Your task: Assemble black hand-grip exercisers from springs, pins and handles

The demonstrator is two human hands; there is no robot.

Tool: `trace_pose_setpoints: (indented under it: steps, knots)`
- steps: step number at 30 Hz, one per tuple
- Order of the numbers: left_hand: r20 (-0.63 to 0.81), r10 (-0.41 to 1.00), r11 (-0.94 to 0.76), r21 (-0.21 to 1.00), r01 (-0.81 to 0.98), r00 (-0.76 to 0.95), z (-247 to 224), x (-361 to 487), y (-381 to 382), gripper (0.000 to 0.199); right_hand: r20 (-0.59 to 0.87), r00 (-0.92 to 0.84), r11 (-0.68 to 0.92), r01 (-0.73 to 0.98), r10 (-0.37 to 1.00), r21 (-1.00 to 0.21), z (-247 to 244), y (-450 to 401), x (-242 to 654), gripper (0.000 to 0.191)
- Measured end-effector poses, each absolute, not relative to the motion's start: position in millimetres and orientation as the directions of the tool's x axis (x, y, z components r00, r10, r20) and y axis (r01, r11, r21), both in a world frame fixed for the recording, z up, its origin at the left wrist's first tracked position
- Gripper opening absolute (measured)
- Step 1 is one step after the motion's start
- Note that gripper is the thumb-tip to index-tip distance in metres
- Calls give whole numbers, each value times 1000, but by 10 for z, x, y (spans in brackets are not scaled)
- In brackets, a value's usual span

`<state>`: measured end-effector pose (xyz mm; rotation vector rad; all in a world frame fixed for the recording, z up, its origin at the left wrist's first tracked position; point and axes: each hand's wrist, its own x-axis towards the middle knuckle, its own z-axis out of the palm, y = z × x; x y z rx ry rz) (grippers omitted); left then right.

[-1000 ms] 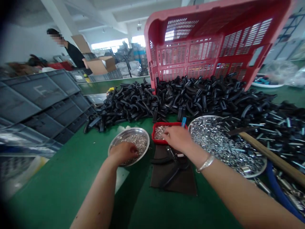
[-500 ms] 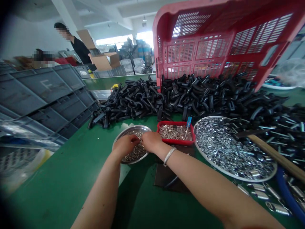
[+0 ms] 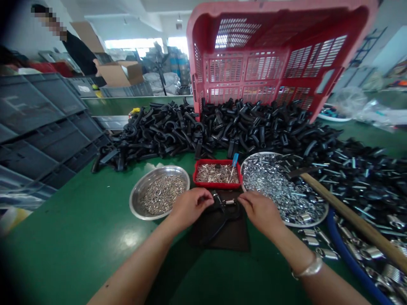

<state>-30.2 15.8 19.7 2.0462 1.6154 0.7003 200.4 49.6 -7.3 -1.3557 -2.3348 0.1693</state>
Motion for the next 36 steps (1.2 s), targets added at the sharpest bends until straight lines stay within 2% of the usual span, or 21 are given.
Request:
trace_pose_setpoints:
  steps: [4,6,16,19,24,27,29,31,33,35,36]
  knots:
    - [154,961,-275,461,844,229,66,-73,82,10,338,-387,499,787,858,-364,-209,419,2005,19]
    - [173,960,-274,418,866,221,17,-62,74,10,361,-360,489,782,860,-387,-236,417,1956,19]
    - [188,961,-266,447,854,201,-38,-82,91,9,400,-358,499,798,844,-337,-295,440,1924,20]
    - [178,964,-257,451,855,196,-36,-80,86,9,393,-428,536,814,814,-222,-267,434,1907,22]
    - [161,972,-229,450,863,174,-17,-62,69,11,274,-543,536,837,794,106,-134,367,1818,21]
    - [156,977,-204,468,860,147,-6,-53,62,13,187,-580,551,813,792,189,-53,365,1813,20]
    - [152,981,-185,517,836,123,2,-58,66,14,148,-612,593,790,777,154,-11,392,1857,21]
    - [156,983,-171,627,760,93,17,-69,75,13,154,-629,631,774,762,38,28,413,1906,20]
    - [124,989,-147,801,581,80,38,-84,85,14,245,-593,636,752,767,-171,70,401,1912,22]
    - [23,990,-63,955,291,137,63,-94,92,17,366,-479,602,668,798,-438,114,349,1844,23]
    - [-42,980,15,990,139,193,73,-97,92,20,403,-421,583,587,812,-562,134,314,1786,22]
